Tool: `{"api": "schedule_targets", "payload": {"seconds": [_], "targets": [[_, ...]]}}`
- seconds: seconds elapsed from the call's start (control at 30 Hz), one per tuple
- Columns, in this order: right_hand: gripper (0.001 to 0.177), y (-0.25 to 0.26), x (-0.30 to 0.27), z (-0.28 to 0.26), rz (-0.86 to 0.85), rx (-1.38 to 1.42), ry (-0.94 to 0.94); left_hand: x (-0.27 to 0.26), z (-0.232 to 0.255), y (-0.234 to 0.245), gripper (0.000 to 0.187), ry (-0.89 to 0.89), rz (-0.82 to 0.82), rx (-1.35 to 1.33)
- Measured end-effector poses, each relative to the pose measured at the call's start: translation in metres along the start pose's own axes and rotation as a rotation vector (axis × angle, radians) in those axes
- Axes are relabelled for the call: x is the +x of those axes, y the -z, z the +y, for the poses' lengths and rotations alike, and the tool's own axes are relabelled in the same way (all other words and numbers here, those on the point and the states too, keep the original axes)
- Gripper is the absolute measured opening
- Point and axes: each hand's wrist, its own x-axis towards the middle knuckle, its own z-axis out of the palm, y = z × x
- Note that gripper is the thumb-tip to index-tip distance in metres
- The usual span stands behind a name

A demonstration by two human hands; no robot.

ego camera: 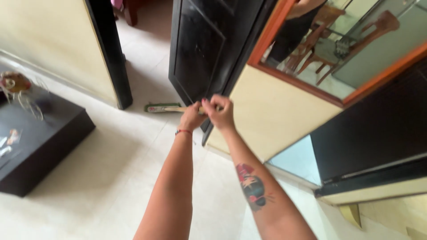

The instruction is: The recorder uses a broom and dustpan to sweep debris off the tiled floor into a trash can.

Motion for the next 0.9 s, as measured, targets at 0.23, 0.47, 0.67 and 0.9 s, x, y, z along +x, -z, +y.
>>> {"api": "schedule_targets", "payload": {"seconds": [0.23, 0.47, 0.67, 0.9], "targets": [[0.036, 0.078, 0.016, -0.138, -0.087, -0.026, -0.026, -0.061, 0.155, 0.052, 0.045, 0.005, 0.009, -0.06], [0.038, 0.097, 0.027, -0.237, -0.041, 0.16, -0.052, -0.109, 0.236, 0.108, 0.056, 0.069, -0.092, -0.02], [0.043, 0.043, 0.009, -0.232, 0.16, 0.34, -0.014, -0.126, 0.217, 0.137, 0.051, 0.036, -0.097, -0.069], [0.047, -0.027, 0.015, -0.233, 0.28, 0.4, 0.096, -0.118, 0.172, 0.177, 0.052, 0.054, -0.114, -0.143]]}}
